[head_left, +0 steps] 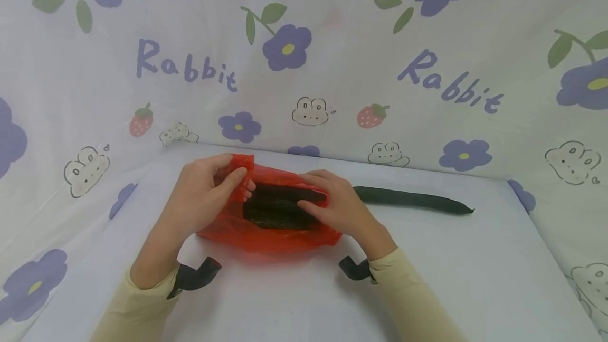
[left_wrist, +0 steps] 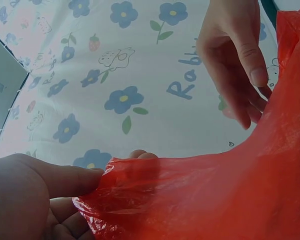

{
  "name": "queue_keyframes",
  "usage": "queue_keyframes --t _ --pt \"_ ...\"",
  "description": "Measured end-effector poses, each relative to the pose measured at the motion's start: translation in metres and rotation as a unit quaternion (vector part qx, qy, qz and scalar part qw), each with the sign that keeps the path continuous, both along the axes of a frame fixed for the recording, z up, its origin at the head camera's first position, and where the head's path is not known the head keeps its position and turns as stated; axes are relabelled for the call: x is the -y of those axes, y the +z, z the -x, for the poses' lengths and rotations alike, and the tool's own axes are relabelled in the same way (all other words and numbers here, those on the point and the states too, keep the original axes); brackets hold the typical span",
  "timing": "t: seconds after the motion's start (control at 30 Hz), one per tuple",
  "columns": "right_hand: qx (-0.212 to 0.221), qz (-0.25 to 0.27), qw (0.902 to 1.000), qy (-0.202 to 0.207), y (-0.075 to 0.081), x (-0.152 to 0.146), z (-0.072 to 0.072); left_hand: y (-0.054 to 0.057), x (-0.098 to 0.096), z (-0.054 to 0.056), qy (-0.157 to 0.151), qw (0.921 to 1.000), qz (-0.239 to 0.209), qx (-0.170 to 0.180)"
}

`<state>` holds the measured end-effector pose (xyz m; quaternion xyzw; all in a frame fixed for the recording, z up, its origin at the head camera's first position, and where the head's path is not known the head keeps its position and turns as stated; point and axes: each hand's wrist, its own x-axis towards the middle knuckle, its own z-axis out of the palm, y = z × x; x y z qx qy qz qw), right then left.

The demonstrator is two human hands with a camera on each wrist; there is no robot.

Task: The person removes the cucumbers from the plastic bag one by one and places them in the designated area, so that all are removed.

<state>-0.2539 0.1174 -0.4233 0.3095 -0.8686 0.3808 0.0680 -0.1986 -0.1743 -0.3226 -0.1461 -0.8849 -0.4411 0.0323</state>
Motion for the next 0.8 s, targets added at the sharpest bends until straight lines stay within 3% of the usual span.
queue_keyframes --t 0.47,0.8 --pt "-0.027 -0.065 0.9975 -0.008 -0.023 0.012 0.006 -0.002 -0.002 0.002 -0.003 1.0 -0.003 -0.004" --pt "0.012 -0.106 0.9941 -0.017 -0.036 0.02 0.009 -0.005 -0.004 0.004 -0.008 0.9999 -0.003 -0.013"
